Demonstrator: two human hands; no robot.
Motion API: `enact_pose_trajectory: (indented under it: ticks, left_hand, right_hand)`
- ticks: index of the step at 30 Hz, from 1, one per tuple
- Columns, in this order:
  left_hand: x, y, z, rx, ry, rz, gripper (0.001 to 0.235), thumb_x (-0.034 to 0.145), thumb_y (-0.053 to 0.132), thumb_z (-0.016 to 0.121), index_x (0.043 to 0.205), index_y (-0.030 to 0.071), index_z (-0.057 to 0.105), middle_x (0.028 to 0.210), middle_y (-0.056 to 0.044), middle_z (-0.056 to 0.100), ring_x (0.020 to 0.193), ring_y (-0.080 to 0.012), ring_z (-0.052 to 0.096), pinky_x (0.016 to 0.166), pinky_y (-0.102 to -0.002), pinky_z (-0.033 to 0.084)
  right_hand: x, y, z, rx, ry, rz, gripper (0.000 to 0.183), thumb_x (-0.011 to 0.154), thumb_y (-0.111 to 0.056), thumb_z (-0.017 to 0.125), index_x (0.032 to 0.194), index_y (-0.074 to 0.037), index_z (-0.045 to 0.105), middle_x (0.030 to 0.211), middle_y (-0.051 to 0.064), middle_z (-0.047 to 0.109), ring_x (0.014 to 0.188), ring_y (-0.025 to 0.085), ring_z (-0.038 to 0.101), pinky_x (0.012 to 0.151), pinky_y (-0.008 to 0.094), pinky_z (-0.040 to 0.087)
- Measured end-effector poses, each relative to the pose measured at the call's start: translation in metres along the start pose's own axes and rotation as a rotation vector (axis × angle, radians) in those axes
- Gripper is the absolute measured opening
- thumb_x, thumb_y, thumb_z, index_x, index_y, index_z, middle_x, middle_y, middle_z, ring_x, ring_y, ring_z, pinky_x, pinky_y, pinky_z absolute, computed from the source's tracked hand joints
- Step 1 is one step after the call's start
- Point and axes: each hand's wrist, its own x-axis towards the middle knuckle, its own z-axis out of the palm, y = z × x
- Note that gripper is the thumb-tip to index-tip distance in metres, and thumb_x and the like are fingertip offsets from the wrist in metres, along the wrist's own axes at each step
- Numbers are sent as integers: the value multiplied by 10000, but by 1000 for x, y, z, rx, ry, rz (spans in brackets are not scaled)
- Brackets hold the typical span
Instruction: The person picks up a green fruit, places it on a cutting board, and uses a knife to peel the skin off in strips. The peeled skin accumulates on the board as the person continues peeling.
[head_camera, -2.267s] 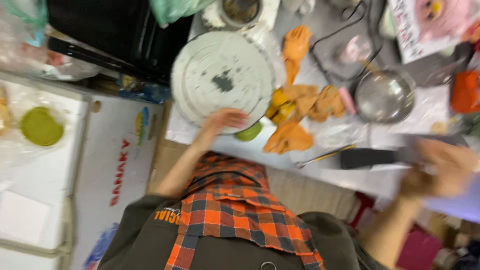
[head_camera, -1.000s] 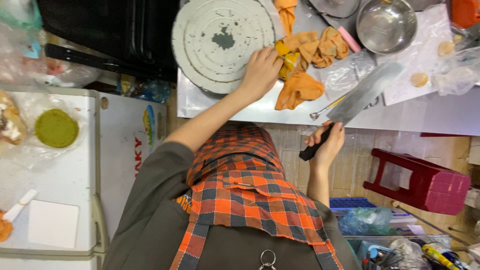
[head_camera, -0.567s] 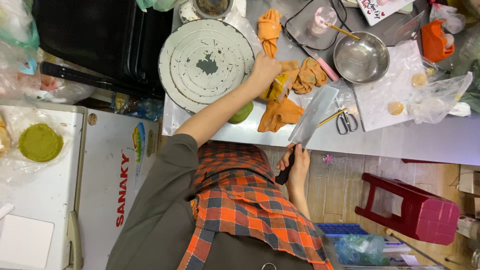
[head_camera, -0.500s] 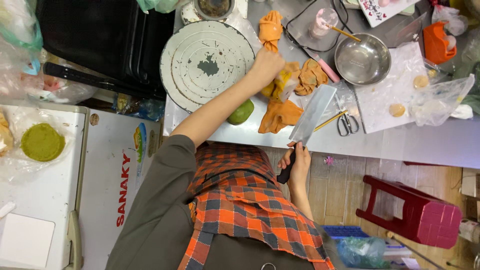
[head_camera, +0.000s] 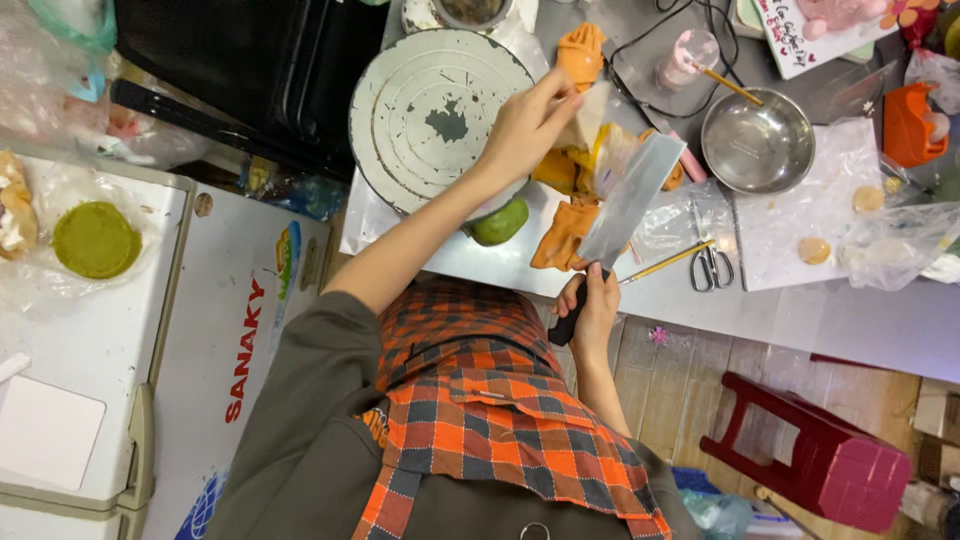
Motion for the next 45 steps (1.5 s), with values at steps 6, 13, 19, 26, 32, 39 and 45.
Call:
enact_pose_trajectory:
  ticks: [6,13,19,26,32,39,45]
  left_hand:
    - [-41,-35,12,-464,60,-137,138,1126,182,583,1064,59,583,934,-145,564,813,-322,547,783,-338,467]
    - [-1,24,-70,79,227,255,78,1050,176,605,1040,101,590,884,-42,694,789,-217,682,723,-361,517]
    - [-79,17,-105,-583,-221,-249,131,1053,219,561,1034,90,550,847,19,653,712,-44,591,650,-246,481]
    - [-132,-28,-177,-825,-293,-387,132,998,89,670,1093,19,611,1174,-17,676,1075,-116,657,959,-272,555]
    - [-146,-45,-246,-705,-176,-433,466,831,-17,804,1108,54,436,868,-90,753,856,-146,733,771,-269,600]
    - [-160,-50,-320,-587,-100,-443,604,785,-50,851,1208,62,434,775,-65,694,754,-139,688,703,-241,551]
    - [-171,-42,-367,-707,-11,-455,571,792,-66,827,1186,70,436,823,-65,714,816,-141,729,762,-265,606]
  right_hand:
    - [12,5,26,5,-38,-68,330,1132,-336,406,1069,-28,507,570,42,423,441,163,437,472,332,457]
    - [9,3,71,13,-9,-164,365,1149,-349,382,1103,-7,502,598,52,422,465,166,425,493,340,455]
    - [-4,19,123,48,10,-174,373,1154,-357,373,1099,-10,502,584,47,423,455,161,423,484,333,446]
    - [-19,63,202,-50,-64,-97,341,1131,-329,383,1110,-8,496,567,44,440,435,156,448,468,312,453]
    - [-38,92,253,-87,-227,-23,278,1115,-253,412,1169,-2,519,582,26,473,453,117,467,465,281,449]
    - [-47,67,294,-573,-388,28,332,1071,-237,460,1298,-20,572,530,-18,459,447,68,414,442,260,351]
    - [-60,62,319,-664,-495,101,284,1071,-270,486,1134,-17,599,520,-17,464,432,74,425,435,275,351]
